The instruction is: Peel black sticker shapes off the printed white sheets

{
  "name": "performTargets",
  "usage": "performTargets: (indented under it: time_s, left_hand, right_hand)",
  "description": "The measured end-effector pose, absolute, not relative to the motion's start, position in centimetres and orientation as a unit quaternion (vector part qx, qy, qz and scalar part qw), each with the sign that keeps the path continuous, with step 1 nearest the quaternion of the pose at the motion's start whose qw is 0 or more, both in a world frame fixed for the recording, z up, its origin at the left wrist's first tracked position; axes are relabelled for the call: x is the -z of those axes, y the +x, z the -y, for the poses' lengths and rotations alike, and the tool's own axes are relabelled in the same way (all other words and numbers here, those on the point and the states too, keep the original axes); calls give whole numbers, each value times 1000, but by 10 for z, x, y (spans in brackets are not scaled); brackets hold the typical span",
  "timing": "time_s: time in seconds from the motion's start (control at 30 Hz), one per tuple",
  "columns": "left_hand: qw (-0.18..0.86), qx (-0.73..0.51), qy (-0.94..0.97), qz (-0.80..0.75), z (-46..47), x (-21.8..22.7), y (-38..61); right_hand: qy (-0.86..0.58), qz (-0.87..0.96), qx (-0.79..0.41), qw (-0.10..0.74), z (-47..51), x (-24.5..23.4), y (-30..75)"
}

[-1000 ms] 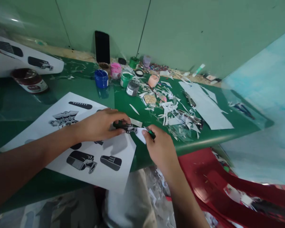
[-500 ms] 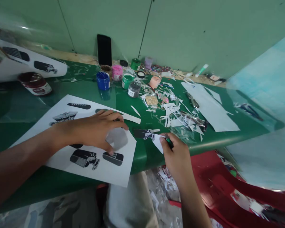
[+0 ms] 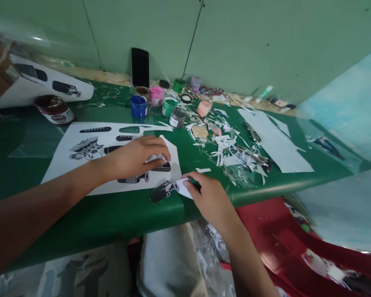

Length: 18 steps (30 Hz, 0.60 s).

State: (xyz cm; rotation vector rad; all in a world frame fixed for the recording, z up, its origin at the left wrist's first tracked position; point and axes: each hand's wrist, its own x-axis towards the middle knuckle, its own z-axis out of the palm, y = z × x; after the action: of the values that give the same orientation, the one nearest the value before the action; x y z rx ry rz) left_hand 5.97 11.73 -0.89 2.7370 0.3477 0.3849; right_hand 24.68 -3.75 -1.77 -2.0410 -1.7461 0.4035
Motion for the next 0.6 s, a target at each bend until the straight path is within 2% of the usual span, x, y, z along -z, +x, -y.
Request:
performTargets:
  time_s: [0.1,0.2,0.33,0.6]
  left_hand:
    - [252,-106,961,-53,-108,13,64]
    - [235,-84,968,-42,-104,19,65]
    - [206,-89,973,-48,-101,23,67]
    - [193,-96,970,-111,-109,24,64]
  right_hand:
    - [-707,686,-64,160,27,24,243]
    - [-706,688,12,166,26,27,240]
    - [-716,667,15,207,35,26,235]
    - [-669,720,72,169,45,38,230]
